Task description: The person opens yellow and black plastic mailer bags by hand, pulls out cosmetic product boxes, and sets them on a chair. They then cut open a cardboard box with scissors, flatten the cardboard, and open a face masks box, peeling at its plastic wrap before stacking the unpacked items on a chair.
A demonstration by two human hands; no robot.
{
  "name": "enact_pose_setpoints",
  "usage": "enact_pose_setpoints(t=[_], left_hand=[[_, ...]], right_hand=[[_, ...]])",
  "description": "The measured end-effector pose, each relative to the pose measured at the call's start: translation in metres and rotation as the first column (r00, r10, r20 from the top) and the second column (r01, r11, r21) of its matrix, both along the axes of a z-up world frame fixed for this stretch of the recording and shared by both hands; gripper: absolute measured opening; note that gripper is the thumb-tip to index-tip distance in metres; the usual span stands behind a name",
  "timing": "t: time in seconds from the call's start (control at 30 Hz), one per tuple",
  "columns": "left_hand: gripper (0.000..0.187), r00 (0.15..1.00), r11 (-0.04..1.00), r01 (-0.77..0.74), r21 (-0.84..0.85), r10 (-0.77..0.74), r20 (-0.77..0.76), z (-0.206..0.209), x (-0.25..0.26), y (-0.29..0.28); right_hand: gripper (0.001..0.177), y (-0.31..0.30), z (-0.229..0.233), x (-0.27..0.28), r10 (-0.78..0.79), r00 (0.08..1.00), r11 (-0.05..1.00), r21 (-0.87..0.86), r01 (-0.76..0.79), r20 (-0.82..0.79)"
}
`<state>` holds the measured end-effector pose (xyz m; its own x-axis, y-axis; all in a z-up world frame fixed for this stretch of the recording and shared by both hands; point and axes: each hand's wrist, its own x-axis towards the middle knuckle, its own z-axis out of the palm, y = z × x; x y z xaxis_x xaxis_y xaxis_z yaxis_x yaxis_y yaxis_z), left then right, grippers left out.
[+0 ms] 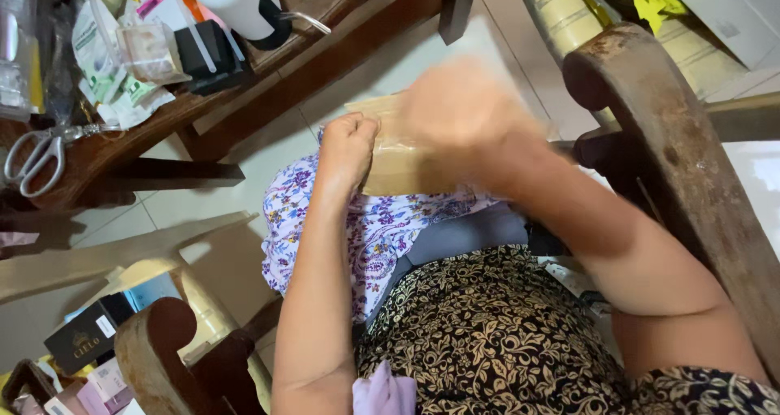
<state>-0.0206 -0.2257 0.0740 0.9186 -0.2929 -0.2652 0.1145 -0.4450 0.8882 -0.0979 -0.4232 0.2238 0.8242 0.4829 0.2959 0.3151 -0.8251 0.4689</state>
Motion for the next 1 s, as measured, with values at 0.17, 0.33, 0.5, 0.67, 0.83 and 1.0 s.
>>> enact_pose_setpoints(t=[0.17,0.33,0.5,0.67,0.83,1.0], left_hand=[[0.025,0.951,0.960,-0.091,-0.265,0.005,-0.309,0.002,0.002,-0.002],[0.024,0.992,0.987,-0.032,-0.155,0.013,-0.125,0.019,0.007,-0.006],[0.024,0.993,0.983,0.084,-0.162,-0.095,-0.065,0.032,-0.001,-0.007],[0.030,0.987,0.992,0.050,0.113,-0.066,0.146,0.030,-0.010,0.006],[0.032,0.890,0.958,-0.100,0.268,-0.034,0.455,0.018,-0.024,-0.002],[0.034,0.949,0.959,-0.038,0.282,-0.053,0.311,0.014,-0.021,0.002]], right_hand=[[0.018,-0.051,0.000,0.018,0.138,0.975,0.318,0.941,0.120,-0.171],[0.009,-0.028,0.014,-0.006,0.181,0.978,0.426,0.889,-0.171,0.102],[0.039,0.015,-0.010,0.002,0.514,0.858,0.443,0.857,-0.262,-0.003],[0.018,-0.001,-0.050,0.010,0.322,0.900,0.824,0.554,-0.115,-0.293],[0.005,0.007,-0.068,0.004,0.279,0.941,0.901,0.391,-0.189,-0.189],[0.003,0.007,-0.064,0.007,0.356,0.857,0.913,0.336,-0.232,-0.373]])
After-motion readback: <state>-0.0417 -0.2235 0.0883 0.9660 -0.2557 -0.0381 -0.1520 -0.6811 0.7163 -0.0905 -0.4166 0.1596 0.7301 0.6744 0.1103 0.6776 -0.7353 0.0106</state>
